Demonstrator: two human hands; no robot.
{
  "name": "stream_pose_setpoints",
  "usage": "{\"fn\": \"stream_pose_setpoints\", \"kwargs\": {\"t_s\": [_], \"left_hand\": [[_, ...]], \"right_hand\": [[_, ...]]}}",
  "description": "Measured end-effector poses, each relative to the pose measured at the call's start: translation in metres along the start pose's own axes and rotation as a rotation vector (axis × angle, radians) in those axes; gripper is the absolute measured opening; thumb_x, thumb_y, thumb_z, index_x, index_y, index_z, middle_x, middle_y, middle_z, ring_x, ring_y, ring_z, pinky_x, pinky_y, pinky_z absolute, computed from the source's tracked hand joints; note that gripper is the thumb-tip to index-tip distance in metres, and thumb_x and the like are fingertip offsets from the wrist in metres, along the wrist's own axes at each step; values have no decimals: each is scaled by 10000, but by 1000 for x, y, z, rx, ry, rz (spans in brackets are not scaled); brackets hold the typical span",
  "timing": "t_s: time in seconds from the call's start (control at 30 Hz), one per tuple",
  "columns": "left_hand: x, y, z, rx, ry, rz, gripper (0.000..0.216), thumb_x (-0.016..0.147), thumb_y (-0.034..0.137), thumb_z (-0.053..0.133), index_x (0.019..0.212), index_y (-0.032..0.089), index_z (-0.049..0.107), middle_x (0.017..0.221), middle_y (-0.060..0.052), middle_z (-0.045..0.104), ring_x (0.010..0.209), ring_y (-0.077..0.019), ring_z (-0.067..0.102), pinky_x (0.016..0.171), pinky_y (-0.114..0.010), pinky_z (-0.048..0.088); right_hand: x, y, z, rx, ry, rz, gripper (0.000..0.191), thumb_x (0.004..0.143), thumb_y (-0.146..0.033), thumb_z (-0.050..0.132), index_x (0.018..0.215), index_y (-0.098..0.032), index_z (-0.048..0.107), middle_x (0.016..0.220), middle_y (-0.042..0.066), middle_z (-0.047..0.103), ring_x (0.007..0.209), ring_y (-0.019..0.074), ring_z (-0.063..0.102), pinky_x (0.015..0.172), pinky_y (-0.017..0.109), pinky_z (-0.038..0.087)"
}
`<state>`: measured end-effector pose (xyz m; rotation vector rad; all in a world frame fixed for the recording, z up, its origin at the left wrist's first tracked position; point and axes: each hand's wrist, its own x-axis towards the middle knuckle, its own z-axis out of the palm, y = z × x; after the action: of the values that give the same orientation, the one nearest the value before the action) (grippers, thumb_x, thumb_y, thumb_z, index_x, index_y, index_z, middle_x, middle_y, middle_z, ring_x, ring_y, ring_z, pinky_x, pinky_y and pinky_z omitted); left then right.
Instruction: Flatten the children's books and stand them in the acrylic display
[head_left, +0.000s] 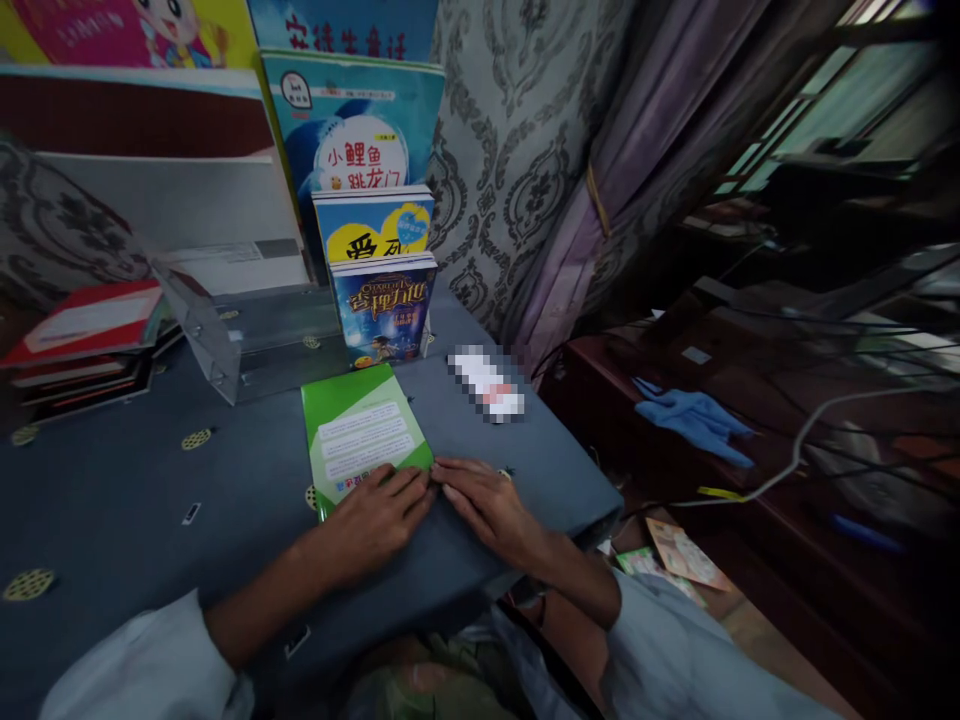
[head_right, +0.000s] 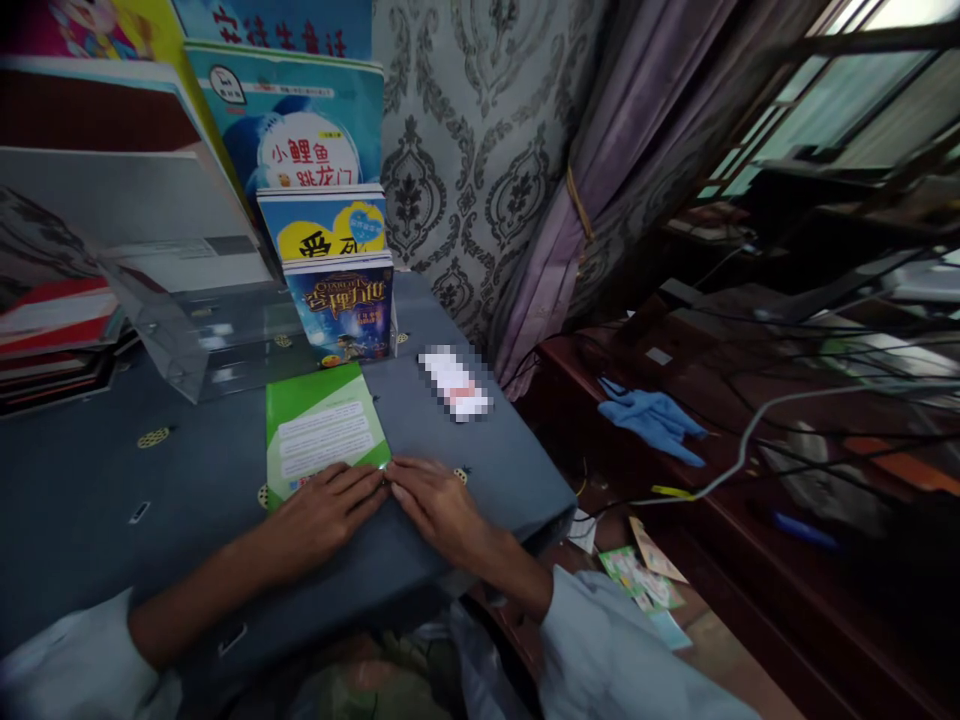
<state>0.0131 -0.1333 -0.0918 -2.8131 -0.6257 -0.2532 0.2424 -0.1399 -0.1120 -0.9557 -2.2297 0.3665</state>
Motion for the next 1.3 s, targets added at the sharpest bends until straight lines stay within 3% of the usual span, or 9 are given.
{"fn": "stream_pose_setpoints", "kwargs": {"t_s": [0.37, 0.63, 0.83, 0.97, 1.13, 1.3], "left_hand": [[-56, 3, -5, -17, 29, -91, 373, 1002, 115, 422, 1350, 102, 557, 1297, -124, 669, 1243, -232, 577, 1072, -386, 372], [-103, 6, -16, -62, 14, -177, 541, 886, -23, 419, 1399, 122, 512, 1327, -112, 655, 1256, -236, 573, 1081, -384, 432], [-120, 9, -15, -107, 29, -242, 587, 897, 3, 462, 1462, 161, 467, 1313, -114, 663, 1245, -235, 597, 1038, -366, 498], [-119, 9, -16, -92, 78, -241, 486, 919, 22, 459, 1380, 142, 553, 1288, -109, 690, 1201, -226, 638, 956, -332, 550], [-118, 10, -18, -90, 130, -254, 458, 947, 79, 418, 1362, 161, 594, 1282, -107, 699, 1187, -212, 650, 962, -323, 559], [-117, 12, -20, -103, 148, -275, 429, 936, 85, 417, 1304, 146, 630, 1137, -108, 741, 1091, -226, 688, 904, -339, 584]], "right_hand": [[0, -1, 1, -30, -25, -12, 318, 1047, -247, 446, 1291, -222, 648, 1174, 110, 755, 1179, 249, 683, 986, 446, 583], [0, -1, 1, -62, -32, -26, 307, 1045, -246, 445, 1270, -220, 652, 1166, 118, 754, 1156, 259, 689, 956, 464, 587], [7, -9, 0, -119, -56, -93, 265, 1025, -206, 480, 1200, -216, 678, 1112, 102, 770, 1188, 288, 661, 1030, 542, 515], [22, -25, 1, -34, -201, -191, 276, 1039, -261, 473, 1240, -194, 651, 1155, 110, 755, 1203, 252, 652, 1099, 501, 469], [49, -51, 16, 65, -449, -267, 457, 1046, -407, 474, 1432, -163, 506, 1439, 141, 601, 1402, 225, 497, 1232, 465, 308], [71, -58, 41, 94, -557, -323, 614, 1018, -465, 522, 1505, -107, 413, 1538, 185, 482, 1469, 235, 404, 1274, 479, 188]]}}
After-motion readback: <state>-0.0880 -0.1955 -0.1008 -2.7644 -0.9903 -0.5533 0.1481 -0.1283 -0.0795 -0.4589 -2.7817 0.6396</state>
